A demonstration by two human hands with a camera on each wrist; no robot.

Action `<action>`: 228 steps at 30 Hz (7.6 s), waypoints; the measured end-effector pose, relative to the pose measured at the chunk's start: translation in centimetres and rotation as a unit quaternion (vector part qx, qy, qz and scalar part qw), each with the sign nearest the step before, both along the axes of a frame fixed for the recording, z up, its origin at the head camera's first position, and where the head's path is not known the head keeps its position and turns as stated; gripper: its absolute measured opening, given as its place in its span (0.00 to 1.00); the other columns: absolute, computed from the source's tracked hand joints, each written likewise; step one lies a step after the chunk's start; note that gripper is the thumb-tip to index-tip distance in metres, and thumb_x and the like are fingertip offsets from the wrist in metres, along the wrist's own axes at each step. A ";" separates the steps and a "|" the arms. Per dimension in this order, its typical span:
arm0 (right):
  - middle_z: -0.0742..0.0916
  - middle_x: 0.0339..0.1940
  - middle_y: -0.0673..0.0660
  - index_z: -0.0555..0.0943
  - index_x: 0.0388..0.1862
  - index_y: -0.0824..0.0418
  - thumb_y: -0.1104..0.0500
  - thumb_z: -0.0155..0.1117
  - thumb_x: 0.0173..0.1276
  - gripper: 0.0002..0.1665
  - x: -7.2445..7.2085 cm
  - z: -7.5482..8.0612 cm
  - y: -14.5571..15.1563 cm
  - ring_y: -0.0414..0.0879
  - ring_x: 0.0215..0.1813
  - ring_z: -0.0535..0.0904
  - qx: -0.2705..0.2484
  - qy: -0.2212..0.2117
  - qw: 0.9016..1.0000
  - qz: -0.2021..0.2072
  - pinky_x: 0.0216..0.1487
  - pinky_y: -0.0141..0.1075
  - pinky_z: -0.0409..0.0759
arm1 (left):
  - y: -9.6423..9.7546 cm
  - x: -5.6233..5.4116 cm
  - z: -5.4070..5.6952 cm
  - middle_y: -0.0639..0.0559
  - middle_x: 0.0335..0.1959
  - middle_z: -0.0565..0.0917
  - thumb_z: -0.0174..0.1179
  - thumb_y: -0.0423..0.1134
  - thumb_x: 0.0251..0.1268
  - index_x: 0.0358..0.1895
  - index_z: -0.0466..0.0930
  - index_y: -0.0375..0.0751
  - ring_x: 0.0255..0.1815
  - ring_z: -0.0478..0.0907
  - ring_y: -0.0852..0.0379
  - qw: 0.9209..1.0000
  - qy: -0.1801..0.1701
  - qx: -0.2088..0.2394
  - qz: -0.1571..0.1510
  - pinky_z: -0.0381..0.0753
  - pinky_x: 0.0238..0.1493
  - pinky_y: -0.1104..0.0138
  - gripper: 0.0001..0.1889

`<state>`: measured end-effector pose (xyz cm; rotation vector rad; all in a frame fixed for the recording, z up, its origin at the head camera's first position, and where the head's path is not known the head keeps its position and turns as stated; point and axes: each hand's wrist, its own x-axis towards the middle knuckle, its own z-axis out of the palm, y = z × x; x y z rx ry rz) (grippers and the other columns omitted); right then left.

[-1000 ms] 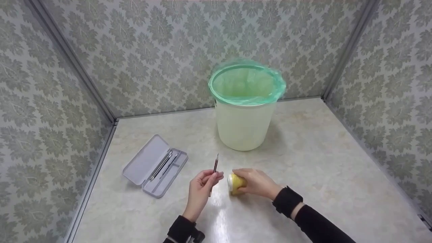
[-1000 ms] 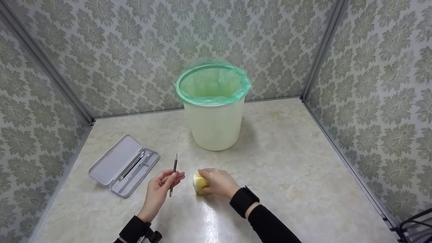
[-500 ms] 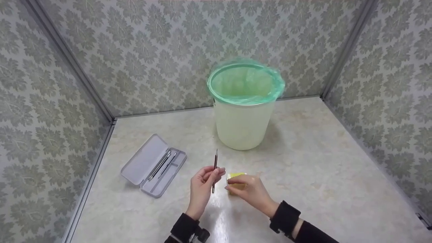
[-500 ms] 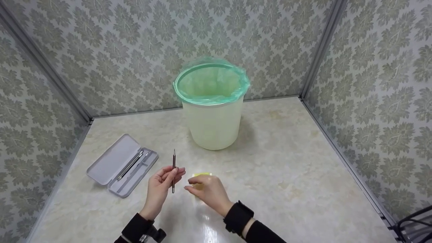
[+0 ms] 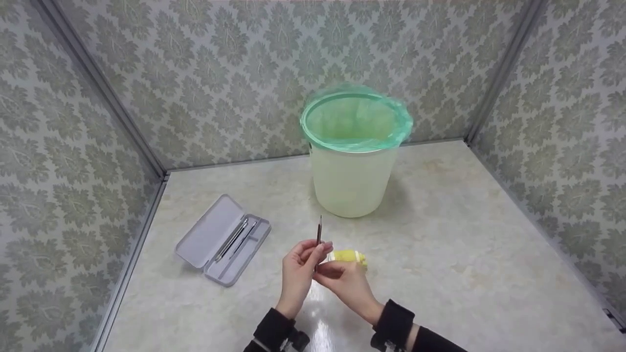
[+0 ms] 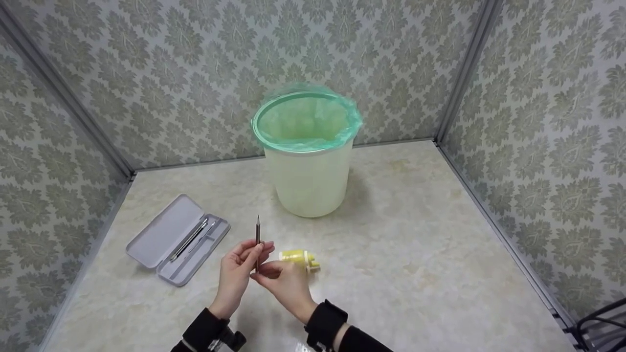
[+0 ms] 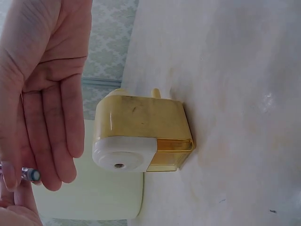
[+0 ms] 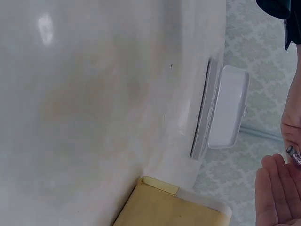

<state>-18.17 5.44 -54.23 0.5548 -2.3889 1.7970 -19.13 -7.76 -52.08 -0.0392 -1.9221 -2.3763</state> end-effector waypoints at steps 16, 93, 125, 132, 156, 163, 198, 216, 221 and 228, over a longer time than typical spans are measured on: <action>0.94 0.35 0.57 0.92 0.38 0.62 0.61 0.75 0.64 0.06 -1.1 0.6 1.2 0.42 0.39 0.91 0.041 0.077 0.996 0.013 0.42 0.29 0.88 | -1.6 0.3 -0.1 0.39 0.49 0.91 0.63 0.33 0.71 0.51 0.80 0.26 0.48 0.91 0.60 1.000 0.014 0.006 0.017 0.87 0.56 0.64 0.13; 0.91 0.34 0.46 0.89 0.38 0.53 0.62 0.77 0.61 0.07 -6.3 2.1 -3.4 0.38 0.38 0.87 0.324 0.502 0.799 0.070 0.37 0.27 0.85 | -12.4 2.5 -0.1 0.50 0.40 0.93 0.75 0.41 0.58 0.45 0.91 0.40 0.44 0.91 0.53 0.894 0.096 -0.425 0.104 0.89 0.51 0.60 0.13; 0.90 0.31 0.47 0.88 0.29 0.53 0.62 0.69 0.66 0.06 -11.3 1.4 -9.7 0.41 0.33 0.86 0.396 0.450 0.799 0.057 0.30 0.32 0.83 | -20.5 1.4 -5.1 0.29 0.43 0.87 0.81 0.54 0.45 0.51 0.80 0.26 0.41 0.87 0.32 0.752 -0.071 -0.632 0.173 0.84 0.39 0.44 0.37; 0.89 0.30 0.48 0.86 0.27 0.54 0.63 0.69 0.63 0.06 -12.1 3.7 -10.6 0.42 0.31 0.85 0.417 0.473 0.772 0.080 0.28 0.33 0.82 | -20.9 0.7 -5.2 0.33 0.37 0.89 0.81 0.51 0.45 0.41 0.81 0.29 0.36 0.88 0.37 0.739 -0.066 -0.646 0.177 0.85 0.36 0.48 0.30; 0.90 0.32 0.47 0.90 0.30 0.51 0.62 0.65 0.65 0.09 -14.3 2.0 -18.9 0.41 0.31 0.87 0.546 0.490 0.669 0.121 0.34 0.33 0.84 | -21.0 0.4 -4.6 0.45 0.23 0.84 0.83 0.51 0.40 0.27 0.80 0.36 0.23 0.79 0.51 0.730 -0.057 -0.659 0.175 0.79 0.28 0.55 0.25; 0.91 0.33 0.48 0.90 0.30 0.51 0.63 0.65 0.65 0.10 -14.3 0.3 -20.5 0.42 0.31 0.87 0.557 0.447 0.685 0.145 0.30 0.33 0.83 | -21.1 0.6 -4.6 0.45 0.25 0.85 0.84 0.50 0.39 0.30 0.81 0.36 0.24 0.80 0.52 0.730 -0.051 -0.656 0.184 0.79 0.28 0.56 0.25; 0.90 0.30 0.49 0.88 0.28 0.51 0.65 0.68 0.59 0.09 -15.8 -1.4 -21.8 0.44 0.31 0.86 0.560 0.429 0.688 0.173 0.31 0.34 0.82 | -21.1 0.6 -4.6 0.47 0.24 0.83 0.83 0.52 0.38 0.28 0.79 0.37 0.24 0.78 0.53 0.716 -0.057 -0.671 0.183 0.78 0.27 0.57 0.26; 0.90 0.30 0.46 0.86 0.25 0.49 0.60 0.67 0.61 0.07 -16.4 -1.0 -22.2 0.41 0.26 0.83 0.572 0.462 0.657 0.168 0.26 0.34 0.81 | -21.2 0.6 -4.6 0.47 0.23 0.84 0.83 0.51 0.37 0.28 0.79 0.39 0.23 0.80 0.52 0.719 -0.037 -0.666 0.194 0.79 0.26 0.57 0.25; 0.91 0.31 0.46 0.86 0.26 0.49 0.60 0.66 0.62 0.07 -16.5 -0.7 -22.5 0.41 0.27 0.83 0.576 0.453 0.656 0.180 0.26 0.33 0.81 | -21.2 0.6 -4.5 0.46 0.24 0.85 0.83 0.51 0.37 0.29 0.80 0.38 0.25 0.81 0.51 0.722 -0.048 -0.663 0.192 0.79 0.28 0.56 0.25; 0.91 0.33 0.47 0.86 0.29 0.49 0.60 0.65 0.63 0.06 -16.5 -0.7 -22.4 0.42 0.29 0.85 0.579 0.452 0.651 0.193 0.29 0.33 0.82 | -21.2 0.6 -4.4 0.44 0.24 0.85 0.83 0.51 0.37 0.29 0.80 0.37 0.25 0.82 0.49 0.719 -0.046 -0.666 0.194 0.79 0.28 0.55 0.26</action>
